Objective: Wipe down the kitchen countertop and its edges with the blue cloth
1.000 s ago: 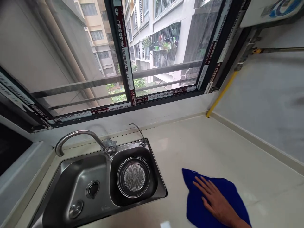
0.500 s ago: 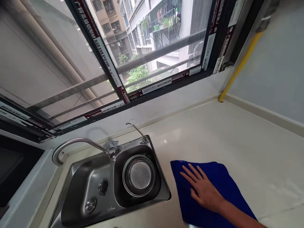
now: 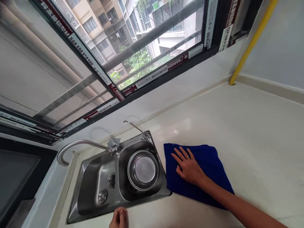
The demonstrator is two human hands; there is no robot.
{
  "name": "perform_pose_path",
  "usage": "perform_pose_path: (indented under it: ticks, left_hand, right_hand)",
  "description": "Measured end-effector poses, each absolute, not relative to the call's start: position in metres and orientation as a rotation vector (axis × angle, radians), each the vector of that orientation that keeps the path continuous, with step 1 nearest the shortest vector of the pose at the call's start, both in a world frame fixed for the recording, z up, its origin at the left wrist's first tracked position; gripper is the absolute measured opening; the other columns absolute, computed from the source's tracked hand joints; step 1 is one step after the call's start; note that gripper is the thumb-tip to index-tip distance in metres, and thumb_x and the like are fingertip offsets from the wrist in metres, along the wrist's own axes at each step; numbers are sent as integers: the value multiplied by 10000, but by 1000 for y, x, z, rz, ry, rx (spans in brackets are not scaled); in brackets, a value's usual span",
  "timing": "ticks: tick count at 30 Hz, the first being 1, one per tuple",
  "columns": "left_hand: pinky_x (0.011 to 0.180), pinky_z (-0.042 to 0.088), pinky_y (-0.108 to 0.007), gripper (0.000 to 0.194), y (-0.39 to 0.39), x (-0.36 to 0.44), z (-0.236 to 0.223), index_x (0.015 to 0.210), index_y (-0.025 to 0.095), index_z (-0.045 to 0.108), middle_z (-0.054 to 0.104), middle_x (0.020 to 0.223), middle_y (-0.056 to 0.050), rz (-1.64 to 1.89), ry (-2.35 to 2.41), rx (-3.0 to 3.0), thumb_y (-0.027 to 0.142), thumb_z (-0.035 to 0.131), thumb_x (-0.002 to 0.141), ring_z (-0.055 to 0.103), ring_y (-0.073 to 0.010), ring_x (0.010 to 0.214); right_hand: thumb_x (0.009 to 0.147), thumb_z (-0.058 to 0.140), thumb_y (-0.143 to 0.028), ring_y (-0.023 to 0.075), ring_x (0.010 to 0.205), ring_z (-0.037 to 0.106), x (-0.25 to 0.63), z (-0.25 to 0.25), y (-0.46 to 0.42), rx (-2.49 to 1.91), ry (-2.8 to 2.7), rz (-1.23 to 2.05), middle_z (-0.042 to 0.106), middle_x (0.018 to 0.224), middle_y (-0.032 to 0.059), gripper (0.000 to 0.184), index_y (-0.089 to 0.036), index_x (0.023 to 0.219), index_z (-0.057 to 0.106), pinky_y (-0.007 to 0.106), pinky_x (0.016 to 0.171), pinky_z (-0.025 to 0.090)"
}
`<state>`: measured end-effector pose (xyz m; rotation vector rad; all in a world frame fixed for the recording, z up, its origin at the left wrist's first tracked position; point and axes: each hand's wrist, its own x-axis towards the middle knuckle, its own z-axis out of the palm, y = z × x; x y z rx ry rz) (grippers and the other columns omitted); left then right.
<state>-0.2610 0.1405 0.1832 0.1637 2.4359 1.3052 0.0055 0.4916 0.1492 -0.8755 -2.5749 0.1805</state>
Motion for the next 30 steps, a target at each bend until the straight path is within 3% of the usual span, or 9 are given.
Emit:
perform_pose_path:
  ticks: [4,8,11,17,23,30]
  left_hand:
    - [995,497,-304,364,207,-276,171,1046,229,595,695,1078,-52,1568,2015,-123,388,663,725,653,-176,1012]
    - [981,511,-468,151,257,-290,143,891,169,580,683,929,-80,1401,1875,-457,268,593,778,657,-230,973]
    - [943,512,-552,194,272,-298,128,952,139,580,676,912,-96,1264,1729,-643,301,520,862,658,-252,958]
    - [883,540,-502,288,270,-298,118,1032,148,579,651,931,-81,1285,1544,-726,399,494,919,642,-231,938]
    - [696,534,-282,113,268,-294,112,919,139,563,572,847,-2,1494,1570,-723,250,569,899,553,-112,740]
    - [677,530,-265,99,265,-293,106,853,134,572,567,819,4,1563,1629,-594,225,587,886,529,-95,706]
  right_hand:
    - [836,486,-229,334,1484,229,6,148,492,-883,-2583,145,333,1583,86,621,-226,1455,445,598,1190,216]
    - [830,482,-212,323,1479,248,7,149,492,-897,-2587,132,349,1576,80,628,-231,1456,443,592,1185,239]
    - [828,477,-205,308,1477,259,8,151,492,-899,-2594,128,348,1578,70,631,-240,1457,440,582,1186,250]
    - [837,470,-227,307,1474,268,10,147,493,-905,-2619,99,357,1573,64,609,-246,1445,450,577,1174,282]
    - [845,464,-240,296,1467,283,11,145,494,-907,-2632,65,368,1567,64,594,-244,1439,455,568,1180,270]
    - [851,455,-239,291,1466,284,11,146,493,-912,-2635,56,378,1562,63,582,-241,1434,462,559,1178,270]
